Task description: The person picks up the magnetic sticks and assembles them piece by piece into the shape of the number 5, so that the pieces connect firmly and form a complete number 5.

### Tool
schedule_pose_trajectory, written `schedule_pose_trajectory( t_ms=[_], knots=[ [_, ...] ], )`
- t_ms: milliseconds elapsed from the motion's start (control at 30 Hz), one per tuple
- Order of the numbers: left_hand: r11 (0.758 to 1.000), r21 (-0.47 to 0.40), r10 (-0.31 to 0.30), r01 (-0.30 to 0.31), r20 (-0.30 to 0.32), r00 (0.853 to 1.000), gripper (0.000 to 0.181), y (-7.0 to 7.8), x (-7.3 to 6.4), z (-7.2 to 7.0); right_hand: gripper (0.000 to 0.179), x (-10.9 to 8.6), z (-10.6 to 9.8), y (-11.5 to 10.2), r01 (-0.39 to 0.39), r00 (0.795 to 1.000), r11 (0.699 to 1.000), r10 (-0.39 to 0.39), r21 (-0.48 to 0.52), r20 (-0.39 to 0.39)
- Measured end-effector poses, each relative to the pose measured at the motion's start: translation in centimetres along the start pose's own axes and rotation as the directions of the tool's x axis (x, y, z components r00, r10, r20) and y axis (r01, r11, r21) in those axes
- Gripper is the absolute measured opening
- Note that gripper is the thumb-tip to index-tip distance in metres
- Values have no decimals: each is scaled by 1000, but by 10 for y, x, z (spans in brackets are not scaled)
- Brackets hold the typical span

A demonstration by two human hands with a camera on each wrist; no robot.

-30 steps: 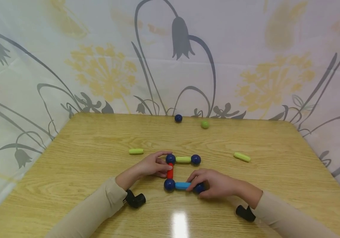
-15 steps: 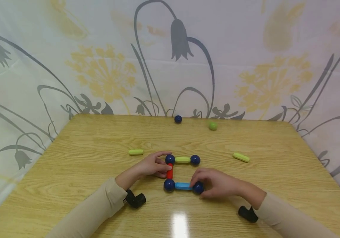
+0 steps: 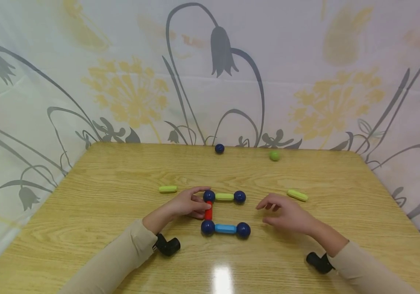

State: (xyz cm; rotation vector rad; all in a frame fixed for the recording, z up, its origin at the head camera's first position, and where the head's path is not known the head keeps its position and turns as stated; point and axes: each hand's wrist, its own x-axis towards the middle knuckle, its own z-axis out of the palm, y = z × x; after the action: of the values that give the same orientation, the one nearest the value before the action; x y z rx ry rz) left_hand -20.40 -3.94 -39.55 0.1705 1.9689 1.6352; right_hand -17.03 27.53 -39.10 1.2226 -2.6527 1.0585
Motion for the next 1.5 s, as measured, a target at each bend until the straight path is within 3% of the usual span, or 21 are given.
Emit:
schedule_pose_trajectory(
  t_ms=[167,400,600,767,1000,1167,1500],
  knots=[
    [1000,7,-3,3,-6,1000,63,2,0,-1,26,-7,-8,5,-117,987,991,108,-70,-115],
    [1000,15,7,-7,-5,1000,63,2,4,-2,20,-15,-20,13,-309,935,947,286,-89,-208],
    [1000,12,-9,9,-17,1000,64,3,6,-2,20,-19,-30,20,-401,895,909,362,-116,-260],
    [1000,10,6,-6,-33,999,63,3,8,-2,21,-20,-40,26,-450,874,885,409,-121,-262],
    [1000,-6,17,-17,-34,999,62,4,11,-2,28,-20,-49,33,-553,831,821,531,-141,-165],
    [1000,-15,13,-14,-35,999,61,5,12,-2,28,-19,-51,38,-557,830,816,546,-155,-110],
    [1000,-22,9,-10,-32,999,61,4,12,-2,25,-14,-45,38,-517,856,836,512,-182,-77]
  ],
)
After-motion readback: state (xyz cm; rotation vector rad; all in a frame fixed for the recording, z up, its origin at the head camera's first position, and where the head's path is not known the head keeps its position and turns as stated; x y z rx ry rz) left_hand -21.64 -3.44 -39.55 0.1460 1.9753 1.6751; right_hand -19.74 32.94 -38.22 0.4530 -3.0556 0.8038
